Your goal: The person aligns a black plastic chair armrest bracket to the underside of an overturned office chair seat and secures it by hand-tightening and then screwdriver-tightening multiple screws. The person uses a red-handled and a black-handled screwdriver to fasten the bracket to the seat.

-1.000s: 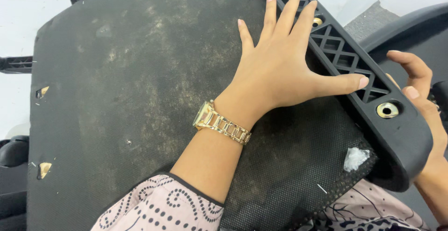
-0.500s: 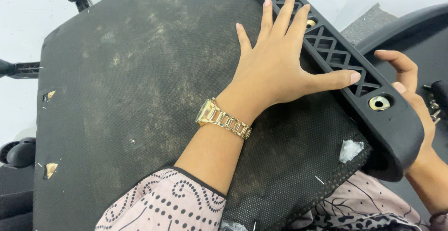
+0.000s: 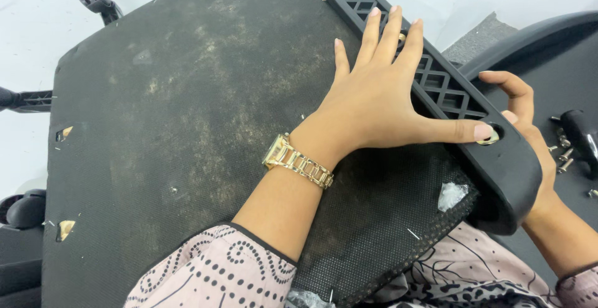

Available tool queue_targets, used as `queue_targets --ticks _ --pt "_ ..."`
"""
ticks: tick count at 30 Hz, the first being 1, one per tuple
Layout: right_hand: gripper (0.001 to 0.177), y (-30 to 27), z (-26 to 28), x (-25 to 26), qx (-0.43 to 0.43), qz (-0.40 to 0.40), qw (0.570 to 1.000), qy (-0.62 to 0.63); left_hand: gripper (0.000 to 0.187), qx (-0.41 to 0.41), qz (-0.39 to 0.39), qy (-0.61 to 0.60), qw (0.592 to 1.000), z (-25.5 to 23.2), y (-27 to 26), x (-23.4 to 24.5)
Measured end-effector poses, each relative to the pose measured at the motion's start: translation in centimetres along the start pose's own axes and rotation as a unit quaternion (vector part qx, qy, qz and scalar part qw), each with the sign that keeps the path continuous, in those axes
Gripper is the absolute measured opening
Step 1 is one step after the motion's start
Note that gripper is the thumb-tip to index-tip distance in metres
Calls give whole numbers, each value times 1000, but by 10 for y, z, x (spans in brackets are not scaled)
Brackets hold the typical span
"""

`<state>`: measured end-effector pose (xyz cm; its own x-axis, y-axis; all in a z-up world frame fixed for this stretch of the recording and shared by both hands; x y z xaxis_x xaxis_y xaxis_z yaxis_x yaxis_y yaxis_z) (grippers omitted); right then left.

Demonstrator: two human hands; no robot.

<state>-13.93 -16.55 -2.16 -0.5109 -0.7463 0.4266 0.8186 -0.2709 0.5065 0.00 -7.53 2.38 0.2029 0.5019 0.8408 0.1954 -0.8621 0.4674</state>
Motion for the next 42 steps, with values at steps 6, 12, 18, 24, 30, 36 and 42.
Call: queue_targets --ticks 6,12,18,24,30,36,42 --pt "41 8 -45 1 -221 6 973 69 149 -6 -4 -10 1000 0 1 0" --pt "53 50 -63 -5 -313 45 930 186 150 -1 -1 -11 1000 0 0 -1" --pt "62 148 -53 -28 -348 66 931 92 152 8 18 -20 1000 2 -4 1" --pt "73 168 -50 -58 -340 131 929 -71 158 -4 9 -15 1000 1 -2 3" --pt "77 177 -57 -58 -300 131 941 -83 168 -9 53 -28 998 -8 -2 -1" --pt "82 176 -65 -53 -310 112 940 -93 170 9 98 -27 995 -16 -3 -2" --pt "83 179 -60 -43 -259 78 953 -136 168 22 128 -30 991 -16 -2 -3"
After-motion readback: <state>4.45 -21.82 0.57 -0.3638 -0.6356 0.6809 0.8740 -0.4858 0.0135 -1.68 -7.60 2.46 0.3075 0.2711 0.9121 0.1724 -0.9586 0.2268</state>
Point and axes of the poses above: each hand's wrist, its own y-axis towards the middle knuckle, its own x-axis out of the back of the hand, z = x × y, the point moved 9 cm from there along y, towards the middle knuckle, and after that the axes turned 10 degrees about -x, right-handed, at the moved point
